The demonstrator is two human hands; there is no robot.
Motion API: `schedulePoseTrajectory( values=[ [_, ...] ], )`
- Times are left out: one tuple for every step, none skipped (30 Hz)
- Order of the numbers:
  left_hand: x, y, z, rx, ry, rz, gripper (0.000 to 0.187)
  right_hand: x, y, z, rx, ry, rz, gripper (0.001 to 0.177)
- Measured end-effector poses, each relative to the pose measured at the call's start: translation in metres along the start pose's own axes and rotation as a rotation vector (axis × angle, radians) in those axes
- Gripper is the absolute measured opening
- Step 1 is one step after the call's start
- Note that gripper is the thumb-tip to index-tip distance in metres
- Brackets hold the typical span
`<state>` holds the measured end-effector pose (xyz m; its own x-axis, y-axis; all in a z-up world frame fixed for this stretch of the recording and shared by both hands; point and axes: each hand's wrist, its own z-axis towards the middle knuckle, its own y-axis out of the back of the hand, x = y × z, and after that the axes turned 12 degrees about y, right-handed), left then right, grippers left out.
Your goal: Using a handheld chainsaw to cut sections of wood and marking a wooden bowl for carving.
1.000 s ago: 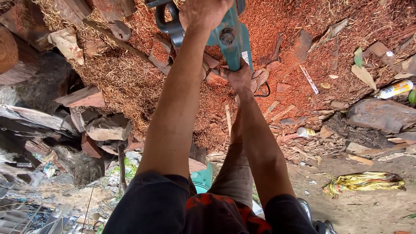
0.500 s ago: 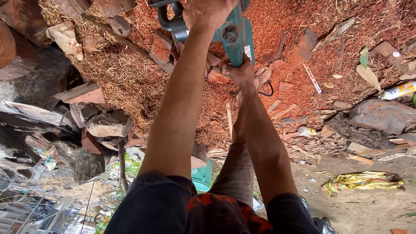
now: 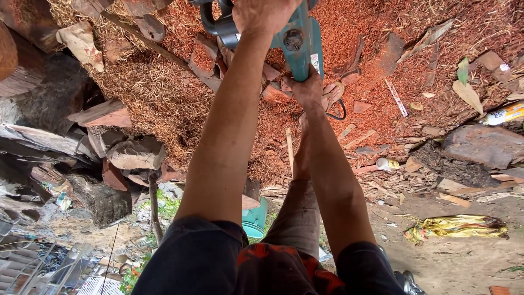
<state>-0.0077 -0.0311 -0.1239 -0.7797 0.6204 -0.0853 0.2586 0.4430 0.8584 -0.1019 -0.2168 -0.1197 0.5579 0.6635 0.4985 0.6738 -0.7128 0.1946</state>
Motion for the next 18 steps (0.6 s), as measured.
schedulePoseTrajectory(
  values=[
    [-0.003, 0.006, 0.000, 0.002, 0.004, -0.012, 0.087, 0.002, 0.001, -0.002, 0.001, -0.011, -0.002, 0.062],
    [-0.007, 0.012, 0.000, 0.005, 0.008, -0.024, 0.085, 0.005, 0.001, -0.004, 0.002, -0.022, -0.005, 0.057],
    [-0.011, 0.019, 0.000, -0.002, 0.009, -0.030, 0.085, 0.005, 0.002, -0.006, 0.000, -0.014, -0.009, 0.057],
    [-0.016, 0.027, 0.000, 0.087, 0.052, -0.010, 0.080, 0.006, 0.002, -0.007, -0.008, 0.014, -0.009, 0.057],
    [-0.020, 0.033, -0.001, 0.181, 0.096, 0.009, 0.076, 0.005, 0.003, -0.011, -0.016, 0.037, -0.011, 0.057],
    [-0.020, 0.036, 0.000, 0.178, 0.096, 0.002, 0.076, 0.004, 0.003, -0.011, -0.018, 0.041, -0.016, 0.057],
    [-0.021, 0.037, 0.000, 0.196, 0.096, 0.008, 0.074, 0.002, 0.003, -0.013, -0.024, 0.052, -0.007, 0.056],
    [-0.022, 0.038, 0.000, 0.214, 0.096, 0.013, 0.072, 0.000, 0.003, -0.014, -0.031, 0.063, 0.002, 0.056],
    [-0.022, 0.037, 0.001, 0.215, 0.098, 0.008, 0.072, 0.000, 0.004, -0.015, -0.031, 0.063, -0.003, 0.056],
    [-0.022, 0.036, 0.002, 0.215, 0.100, 0.002, 0.072, -0.001, 0.004, -0.015, -0.031, 0.070, -0.015, 0.059],
    [-0.022, 0.035, 0.002, 0.215, 0.102, -0.002, 0.071, -0.002, 0.004, -0.016, -0.029, 0.076, -0.026, 0.062],
    [-0.022, 0.036, 0.002, 0.215, 0.104, -0.005, 0.071, 0.001, 0.006, -0.019, -0.029, 0.077, -0.030, 0.062],
    [-0.023, 0.037, 0.003, 0.217, 0.107, -0.005, 0.071, 0.005, 0.007, -0.021, -0.023, 0.046, -0.053, 0.064],
    [-0.023, 0.039, 0.003, 0.219, 0.110, -0.005, 0.071, 0.008, 0.009, -0.023, -0.017, 0.015, -0.075, 0.065],
    [-0.023, 0.038, 0.004, 0.220, 0.112, -0.008, 0.071, 0.008, 0.009, -0.025, -0.017, 0.015, -0.079, 0.065],
    [-0.023, 0.038, 0.004, 0.220, 0.103, -0.006, 0.071, 0.008, 0.009, -0.027, -0.032, 0.044, -0.062, 0.064],
    [-0.023, 0.038, 0.005, 0.221, 0.095, -0.003, 0.070, 0.008, 0.009, -0.028, -0.046, 0.073, -0.045, 0.062],
    [-0.024, 0.040, 0.005, 0.221, 0.096, -0.006, 0.070, 0.007, 0.009, -0.028, -0.046, 0.074, -0.049, 0.062]
  ],
)
